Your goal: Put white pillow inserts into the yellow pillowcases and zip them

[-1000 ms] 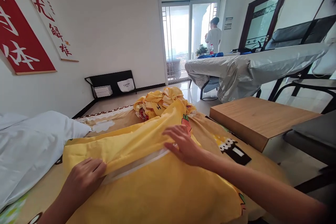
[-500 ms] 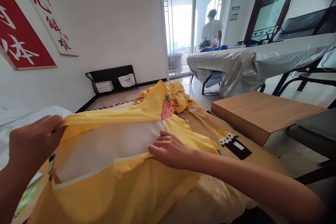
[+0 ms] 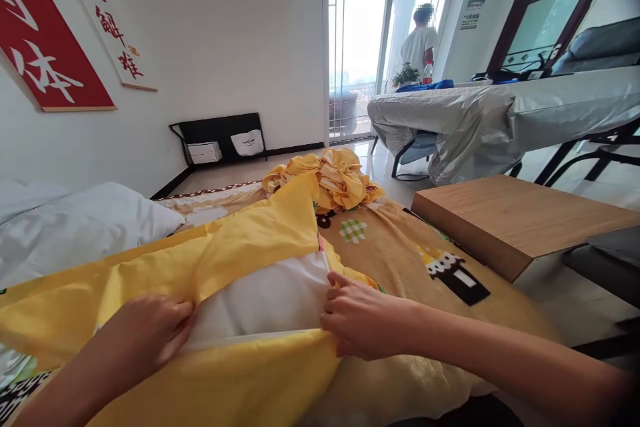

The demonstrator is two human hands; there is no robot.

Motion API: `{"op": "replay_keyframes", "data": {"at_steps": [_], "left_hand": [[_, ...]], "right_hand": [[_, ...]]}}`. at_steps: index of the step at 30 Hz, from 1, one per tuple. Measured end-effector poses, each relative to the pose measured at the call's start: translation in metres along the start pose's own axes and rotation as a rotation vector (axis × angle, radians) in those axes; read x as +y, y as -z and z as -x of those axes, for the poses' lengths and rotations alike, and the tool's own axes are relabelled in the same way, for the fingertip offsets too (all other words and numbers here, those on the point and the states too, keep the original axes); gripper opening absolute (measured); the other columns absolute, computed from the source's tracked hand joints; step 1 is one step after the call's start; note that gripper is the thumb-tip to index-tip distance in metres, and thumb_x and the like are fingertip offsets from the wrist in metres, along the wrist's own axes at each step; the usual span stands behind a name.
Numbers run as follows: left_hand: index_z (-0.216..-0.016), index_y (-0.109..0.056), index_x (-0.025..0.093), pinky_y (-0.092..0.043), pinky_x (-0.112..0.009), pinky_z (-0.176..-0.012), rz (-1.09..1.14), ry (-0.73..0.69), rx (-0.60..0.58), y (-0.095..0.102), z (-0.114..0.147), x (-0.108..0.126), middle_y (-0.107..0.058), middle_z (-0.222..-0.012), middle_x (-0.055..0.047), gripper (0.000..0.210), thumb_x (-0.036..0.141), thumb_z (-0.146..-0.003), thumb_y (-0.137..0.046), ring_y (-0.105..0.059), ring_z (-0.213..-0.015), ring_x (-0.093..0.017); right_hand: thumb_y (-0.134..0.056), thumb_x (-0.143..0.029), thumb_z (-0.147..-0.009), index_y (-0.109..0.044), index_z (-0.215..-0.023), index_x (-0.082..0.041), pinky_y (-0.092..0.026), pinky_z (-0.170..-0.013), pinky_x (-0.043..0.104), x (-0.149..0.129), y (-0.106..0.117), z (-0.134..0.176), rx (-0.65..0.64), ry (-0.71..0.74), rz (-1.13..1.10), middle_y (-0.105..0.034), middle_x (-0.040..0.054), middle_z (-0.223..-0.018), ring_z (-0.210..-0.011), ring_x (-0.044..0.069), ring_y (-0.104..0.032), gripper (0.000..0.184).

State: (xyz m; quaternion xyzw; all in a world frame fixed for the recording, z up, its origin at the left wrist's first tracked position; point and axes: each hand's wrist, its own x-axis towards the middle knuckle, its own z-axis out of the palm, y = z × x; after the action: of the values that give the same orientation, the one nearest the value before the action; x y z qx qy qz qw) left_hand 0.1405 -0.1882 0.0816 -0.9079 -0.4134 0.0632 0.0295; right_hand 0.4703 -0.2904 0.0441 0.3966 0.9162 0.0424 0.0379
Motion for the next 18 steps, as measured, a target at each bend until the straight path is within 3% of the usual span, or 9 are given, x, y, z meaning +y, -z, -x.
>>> {"op": "replay_keyframes", "data": {"at_steps": [2,5,7,8,10,12,14,15,18], "left_hand": [[-0.068,-0.054,0.021,-0.039,-0.026,-0.06,0.126,-0.22,0.084,0.016,-0.005,0.035,-0.063,-0.07,0.0,0.03,0.039,-0.09,-0.043,-0.057,-0.063,-0.015],[-0.086,-0.059,0.023,-0.043,-0.019,-0.07,0.374,-0.515,0.134,0.026,-0.035,0.097,-0.066,-0.087,0.004,0.017,0.013,-0.085,-0.045,-0.06,-0.078,-0.01],[-0.083,-0.06,0.02,-0.044,-0.018,-0.074,0.383,-0.691,0.032,0.018,-0.066,0.13,-0.068,-0.094,0.002,0.019,0.006,-0.079,-0.048,-0.062,-0.085,-0.01],[-0.078,-0.062,0.018,-0.044,-0.019,-0.071,0.358,-0.712,-0.038,0.01,-0.081,0.142,-0.069,-0.088,0.002,0.018,0.005,-0.078,-0.049,-0.062,-0.08,-0.011],[-0.077,-0.065,0.018,-0.046,-0.021,-0.07,0.315,-0.74,-0.104,-0.01,-0.104,0.156,-0.071,-0.085,0.001,0.023,0.004,-0.079,-0.048,-0.063,-0.076,-0.012],[-0.093,-0.068,0.017,-0.047,-0.025,-0.082,0.267,-0.755,0.017,-0.032,-0.114,0.16,-0.072,-0.103,-0.003,0.027,0.007,-0.084,-0.045,-0.064,-0.094,-0.016],[-0.112,-0.063,0.015,-0.043,-0.035,-0.096,0.171,-0.776,0.18,-0.052,-0.113,0.161,-0.063,-0.124,-0.01,0.029,0.015,-0.088,-0.047,-0.057,-0.116,-0.023],[-0.116,-0.061,0.015,-0.041,-0.039,-0.099,0.104,-0.786,0.207,-0.059,-0.109,0.161,-0.061,-0.127,-0.012,0.03,0.019,-0.089,-0.048,-0.053,-0.12,-0.026],[-0.103,-0.066,0.016,-0.043,-0.041,-0.095,-0.092,-0.759,0.115,-0.068,-0.098,0.165,-0.068,-0.11,-0.011,0.021,0.022,-0.091,-0.05,-0.06,-0.109,-0.026]], "right_hand": [[-0.071,-0.032,-0.08,-0.066,-0.084,-0.018,-0.027,-0.099,0.038,-0.007,0.005,0.001,-0.005,0.062,0.006,-0.067,0.0019,-0.077,-0.077,0.018,-0.058,0.015],[-0.066,-0.019,-0.079,-0.066,-0.084,-0.019,-0.027,-0.101,0.038,-0.017,0.007,0.003,-0.02,0.117,0.006,-0.067,0.0021,-0.077,-0.079,0.018,-0.058,0.005],[-0.065,-0.016,-0.077,-0.068,-0.085,-0.019,-0.028,-0.101,0.037,-0.024,0.007,0.009,-0.048,0.107,-0.013,-0.068,0.0033,-0.08,-0.083,0.019,-0.06,0.01],[-0.066,-0.015,-0.076,-0.069,-0.086,-0.019,-0.029,-0.1,0.036,-0.026,0.007,0.013,-0.072,0.099,-0.04,-0.069,0.0038,-0.082,-0.085,0.02,-0.06,0.011],[-0.066,-0.016,-0.077,-0.07,-0.089,-0.019,-0.031,-0.098,0.035,-0.031,0.01,0.025,-0.119,0.086,-0.121,-0.071,0.004,-0.086,-0.088,0.02,-0.062,0.013],[-0.066,-0.018,-0.077,-0.069,-0.092,-0.019,-0.033,-0.096,0.036,-0.032,0.014,0.034,-0.147,0.071,-0.185,-0.071,0.0042,-0.088,-0.088,0.02,-0.063,0.015],[-0.065,-0.016,-0.077,-0.07,-0.091,-0.018,-0.034,-0.094,0.037,-0.03,0.015,0.037,-0.193,0.022,-0.152,-0.071,0.0055,-0.085,-0.083,0.021,-0.064,0.014],[-0.065,-0.014,-0.077,-0.071,-0.087,-0.017,-0.034,-0.093,0.037,-0.028,0.013,0.034,-0.236,-0.016,-0.108,-0.071,0.0059,-0.081,-0.079,0.02,-0.064,0.012],[-0.067,-0.009,-0.072,-0.071,-0.073,-0.015,-0.038,-0.086,0.036,-0.018,0.0,0.015,-0.357,-0.104,0.011,-0.069,0.0069,-0.069,-0.069,0.02,-0.063,0.007]]}}
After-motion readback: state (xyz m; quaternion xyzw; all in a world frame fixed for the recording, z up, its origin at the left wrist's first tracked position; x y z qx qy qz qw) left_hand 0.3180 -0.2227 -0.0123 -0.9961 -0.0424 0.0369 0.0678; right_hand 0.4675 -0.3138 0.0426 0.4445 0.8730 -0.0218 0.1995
